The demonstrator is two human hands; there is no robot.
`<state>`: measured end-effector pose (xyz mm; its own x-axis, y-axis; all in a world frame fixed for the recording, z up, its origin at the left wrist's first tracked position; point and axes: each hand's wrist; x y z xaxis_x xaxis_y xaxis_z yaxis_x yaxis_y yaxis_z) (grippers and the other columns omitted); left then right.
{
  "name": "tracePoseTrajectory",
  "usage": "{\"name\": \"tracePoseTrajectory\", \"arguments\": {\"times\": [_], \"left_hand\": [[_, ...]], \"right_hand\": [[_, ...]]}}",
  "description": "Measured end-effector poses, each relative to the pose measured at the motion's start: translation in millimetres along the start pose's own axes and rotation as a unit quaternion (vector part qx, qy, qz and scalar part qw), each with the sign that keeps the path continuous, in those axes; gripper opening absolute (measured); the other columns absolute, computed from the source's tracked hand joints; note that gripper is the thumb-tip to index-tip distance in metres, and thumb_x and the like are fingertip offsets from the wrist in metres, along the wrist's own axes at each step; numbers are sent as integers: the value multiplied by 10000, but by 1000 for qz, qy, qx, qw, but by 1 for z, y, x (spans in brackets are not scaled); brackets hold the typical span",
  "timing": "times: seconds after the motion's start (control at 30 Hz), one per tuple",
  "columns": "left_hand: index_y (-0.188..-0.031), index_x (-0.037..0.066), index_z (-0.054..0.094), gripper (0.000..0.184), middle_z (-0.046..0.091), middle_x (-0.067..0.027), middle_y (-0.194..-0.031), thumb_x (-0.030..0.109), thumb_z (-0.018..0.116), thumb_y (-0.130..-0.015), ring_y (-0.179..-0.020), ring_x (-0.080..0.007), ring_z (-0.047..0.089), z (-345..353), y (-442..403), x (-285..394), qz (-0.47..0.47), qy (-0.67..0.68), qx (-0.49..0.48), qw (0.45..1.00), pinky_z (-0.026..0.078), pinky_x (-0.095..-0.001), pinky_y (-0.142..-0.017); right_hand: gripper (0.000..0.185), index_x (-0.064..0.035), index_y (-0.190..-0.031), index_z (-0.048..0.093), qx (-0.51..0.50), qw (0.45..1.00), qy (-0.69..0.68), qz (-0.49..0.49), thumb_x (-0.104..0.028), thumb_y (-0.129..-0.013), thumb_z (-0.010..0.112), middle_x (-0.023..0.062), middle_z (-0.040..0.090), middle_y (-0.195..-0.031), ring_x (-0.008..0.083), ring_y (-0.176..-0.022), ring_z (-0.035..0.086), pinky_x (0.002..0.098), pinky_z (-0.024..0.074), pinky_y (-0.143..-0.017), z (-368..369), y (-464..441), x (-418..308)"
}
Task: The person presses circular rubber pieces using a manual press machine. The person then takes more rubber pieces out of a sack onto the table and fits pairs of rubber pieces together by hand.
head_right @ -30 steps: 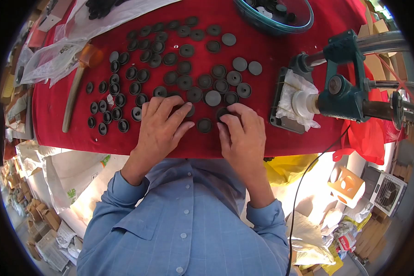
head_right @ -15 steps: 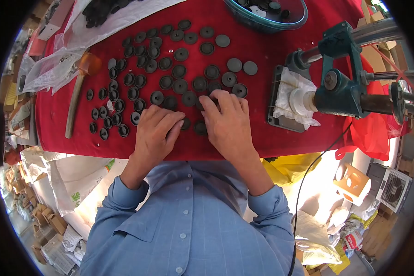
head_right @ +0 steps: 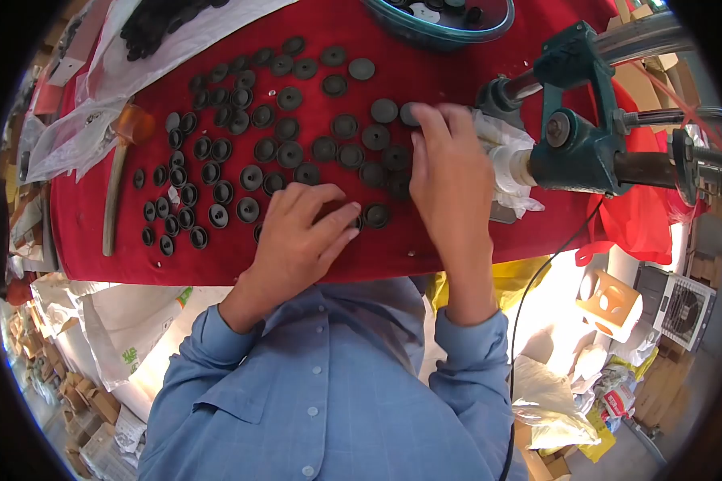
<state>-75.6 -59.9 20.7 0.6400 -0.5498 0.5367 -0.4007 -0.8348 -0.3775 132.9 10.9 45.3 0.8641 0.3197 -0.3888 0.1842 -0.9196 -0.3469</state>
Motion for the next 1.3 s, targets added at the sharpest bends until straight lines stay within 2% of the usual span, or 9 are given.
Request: {"name": "tracePoseTrajectory", "arguments": {"times": [0.13, 0.3, 0.53, 0.73, 0.93, 1.03, 1.13, 1.23, 1.3], "left_hand": [[-1099, 90, 736, 346, 621, -44, -1017, 141, 830, -770, -906, -246, 580, 7, 4, 0, 0, 0, -12, 1000, 436, -390, -750], [-1079, 97, 746, 328, 610, -34, -944, 198, 830, -779, -887, -236, 573, 16, 2, -7, -48, -27, 14, 998, 423, -381, -726], [-1158, 94, 715, 410, 609, -73, -1073, 213, 837, -785, -923, -247, 568, 7, 9, 1, -52, 3, -20, 998, 433, -404, -764], [-1194, 91, 696, 435, 600, -82, -1151, 173, 833, -789, -957, -260, 563, 5, 21, -4, -51, 3, -12, 999, 442, -408, -790], [-1175, 84, 700, 416, 605, -82, -1158, 149, 830, -786, -969, -262, 565, 8, 24, -6, -47, 2, 18, 999, 446, -410, -795], [-1168, 81, 699, 410, 606, -85, -1155, 140, 830, -784, -980, -265, 569, 8, 25, -8, -45, 6, 22, 999, 448, -413, -793], [-1160, 77, 696, 405, 605, -88, -1151, 129, 830, -781, -987, -268, 573, 8, 26, -9, -42, 15, 29, 999, 450, -414, -792], [-1148, 73, 694, 397, 604, -88, -1149, 122, 830, -778, -990, -270, 576, 9, 27, -9, -40, 20, 38, 998, 451, -414, -795], [-1140, 71, 694, 392, 602, -87, -1146, 119, 831, -776, -989, -271, 577, 10, 27, -9, -41, 26, 42, 998, 451, -414, -798]], "right_hand": [[401, -101, -1255, 663, -24, 995, 16, -90, -44, -863, 719, 125, 606, -1220, 342, -1110, 625, 461, 543, -888, 25, -27, 17], [326, -82, -1148, 683, -54, 994, 1, -90, -53, -832, 757, 99, 642, -1146, 334, -1088, 620, 469, 538, -881, 34, -34, 18], [198, -40, -993, 650, 11, 998, -52, -23, -24, -825, 752, 126, 654, -1008, 364, -922, 662, 469, 536, -802, 37, -42, 19], [175, -31, -1017, 674, -34, 989, -94, -105, 2, -849, 711, 132, 650, -1064, 365, -950, 672, 460, 544, -823, 26, -30, 13], [230, -43, -1107, 693, -52, 994, 60, -75, -14, -879, 696, 136, 652, -1092, 360, -992, 670, 468, 540, -843, 8, -28, 30], [214, -38, -1096, 685, -114, 992, 56, -21, -34, -883, 707, 143, 653, -1099, 368, -971, 673, 468, 542, -830, 6, -27, 25], [193, -38, -1064, 671, -140, 989, -24, 30, -37, -876, 717, 148, 650, -1104, 380, -941, 675, 468, 546, -811, 5, -32, 23], [177, -35, -1036, 659, -19, 1000, -9, 2, -26, -869, 719, 148, 654, -1076, 386, -917, 676, 462, 551, -797, 11, -38, 22], [165, -29, -1026, 656, 2, 999, 32, -28, -19, -870, 711, 152, 657, -1052, 383, -925, 679, 457, 553, -793, 18, -41, 21]]}}
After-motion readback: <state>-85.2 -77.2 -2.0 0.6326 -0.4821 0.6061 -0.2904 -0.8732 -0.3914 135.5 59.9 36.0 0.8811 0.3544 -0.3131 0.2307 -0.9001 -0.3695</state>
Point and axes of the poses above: each hand's wrist, its own y-axis away from the middle knuckle, its own z-axis out of the palm, x = y × z
